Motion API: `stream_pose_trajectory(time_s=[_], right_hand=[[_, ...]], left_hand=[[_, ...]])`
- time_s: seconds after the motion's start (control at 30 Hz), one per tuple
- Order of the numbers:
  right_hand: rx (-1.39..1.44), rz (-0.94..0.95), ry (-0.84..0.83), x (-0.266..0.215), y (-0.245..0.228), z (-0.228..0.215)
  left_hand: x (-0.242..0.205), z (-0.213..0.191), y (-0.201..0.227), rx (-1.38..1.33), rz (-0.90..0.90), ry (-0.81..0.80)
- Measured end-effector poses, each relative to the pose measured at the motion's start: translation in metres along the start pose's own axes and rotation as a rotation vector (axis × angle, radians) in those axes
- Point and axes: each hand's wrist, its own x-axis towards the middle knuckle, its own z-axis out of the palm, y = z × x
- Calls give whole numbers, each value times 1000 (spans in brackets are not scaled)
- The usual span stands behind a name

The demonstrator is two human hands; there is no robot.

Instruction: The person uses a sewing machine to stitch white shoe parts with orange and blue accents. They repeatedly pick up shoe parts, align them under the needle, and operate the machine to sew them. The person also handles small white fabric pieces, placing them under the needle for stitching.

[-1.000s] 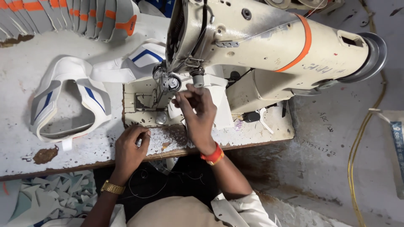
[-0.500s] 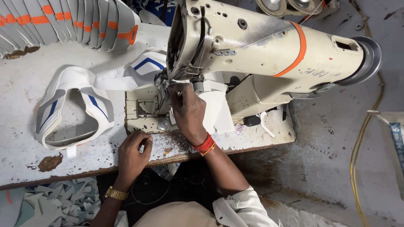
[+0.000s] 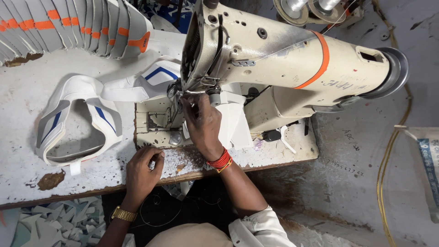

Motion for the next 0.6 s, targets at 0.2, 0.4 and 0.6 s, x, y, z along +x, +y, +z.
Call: stream_pose_trajectory(time_s=[0.2, 0.4, 0.6], right_hand=[[42, 5, 56, 4, -6, 4], [107, 79, 97, 3, -7, 9], [89, 89, 137, -3, -4, 14]], left_hand=[[2, -3, 6, -23, -39, 1], [2, -3, 9, -18, 15, 30], [1, -4, 10, -10, -11, 25]])
